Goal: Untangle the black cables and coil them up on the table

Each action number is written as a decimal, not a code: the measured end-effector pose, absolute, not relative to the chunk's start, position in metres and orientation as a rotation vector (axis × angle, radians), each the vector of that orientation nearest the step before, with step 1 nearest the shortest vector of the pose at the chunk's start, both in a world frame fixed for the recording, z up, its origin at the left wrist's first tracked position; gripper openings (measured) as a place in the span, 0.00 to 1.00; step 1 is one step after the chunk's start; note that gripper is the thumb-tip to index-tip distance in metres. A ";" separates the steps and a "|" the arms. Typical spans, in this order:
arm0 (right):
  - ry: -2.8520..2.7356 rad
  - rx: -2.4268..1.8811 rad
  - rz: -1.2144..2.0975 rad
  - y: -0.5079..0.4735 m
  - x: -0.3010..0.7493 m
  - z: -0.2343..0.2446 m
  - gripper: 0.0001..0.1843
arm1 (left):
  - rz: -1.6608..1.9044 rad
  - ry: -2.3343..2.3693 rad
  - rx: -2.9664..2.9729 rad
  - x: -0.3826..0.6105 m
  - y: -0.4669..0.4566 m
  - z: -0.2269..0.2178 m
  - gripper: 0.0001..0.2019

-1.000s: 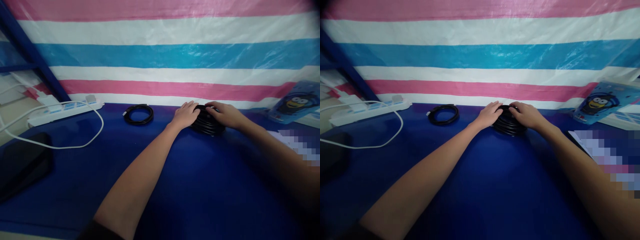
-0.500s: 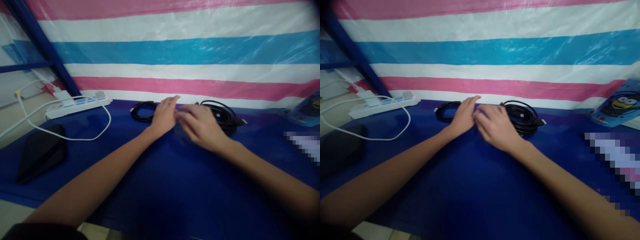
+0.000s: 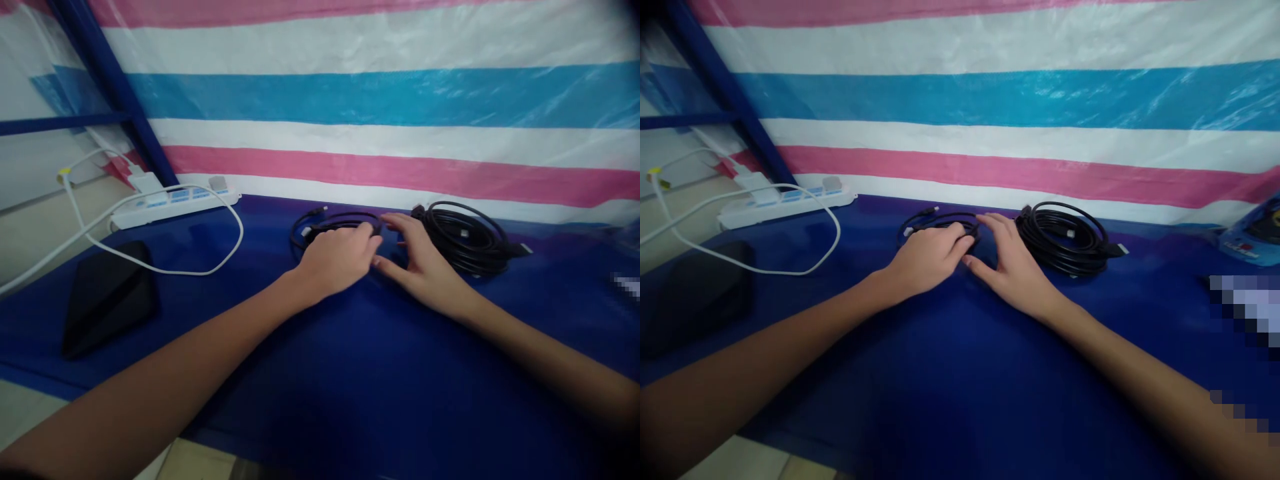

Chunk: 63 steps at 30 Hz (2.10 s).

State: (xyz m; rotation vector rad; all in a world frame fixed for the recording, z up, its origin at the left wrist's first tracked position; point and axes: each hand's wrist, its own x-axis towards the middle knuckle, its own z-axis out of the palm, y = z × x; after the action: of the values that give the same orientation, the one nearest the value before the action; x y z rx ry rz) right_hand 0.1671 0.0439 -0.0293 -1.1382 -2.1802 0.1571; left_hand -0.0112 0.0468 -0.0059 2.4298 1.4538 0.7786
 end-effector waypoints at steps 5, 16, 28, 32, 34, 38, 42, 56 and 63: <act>-1.940 -1.206 0.549 0.039 0.169 -0.020 0.31 | 0.988 1.063 2.172 -0.010 0.016 0.012 0.18; -1.400 -1.337 1.182 0.038 0.163 -0.013 0.17 | 0.971 0.997 1.586 -0.020 0.058 -0.018 0.11; -1.767 -1.260 0.906 0.023 0.158 -0.021 0.29 | 0.813 1.152 1.577 -0.036 0.063 -0.006 0.18; -1.558 -1.334 1.096 0.022 0.156 -0.016 0.21 | 0.718 1.128 1.538 -0.036 0.062 -0.009 0.21; -1.381 -1.346 1.191 0.023 0.155 -0.015 0.20 | 0.687 1.090 1.475 -0.038 0.063 -0.010 0.24; -1.199 -1.359 1.174 0.029 0.158 -0.015 0.19 | 0.711 1.002 1.391 -0.047 0.063 -0.009 0.29; -1.127 -1.358 1.140 0.033 0.160 -0.017 0.18 | 0.702 1.026 1.486 -0.053 0.062 -0.008 0.25; -1.314 -1.290 0.869 0.030 0.160 -0.022 0.20 | 0.808 1.609 2.044 -0.063 0.070 -0.005 0.21; -1.300 -1.296 0.787 0.034 0.157 -0.019 0.15 | 0.787 1.343 1.841 -0.050 0.055 -0.010 0.35</act>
State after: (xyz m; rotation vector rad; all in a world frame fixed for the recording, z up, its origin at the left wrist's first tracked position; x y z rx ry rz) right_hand 0.1573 0.0335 -0.0193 -1.2958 -1.3003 0.7868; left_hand -0.0496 0.0547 -0.0105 1.8407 1.3432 0.7874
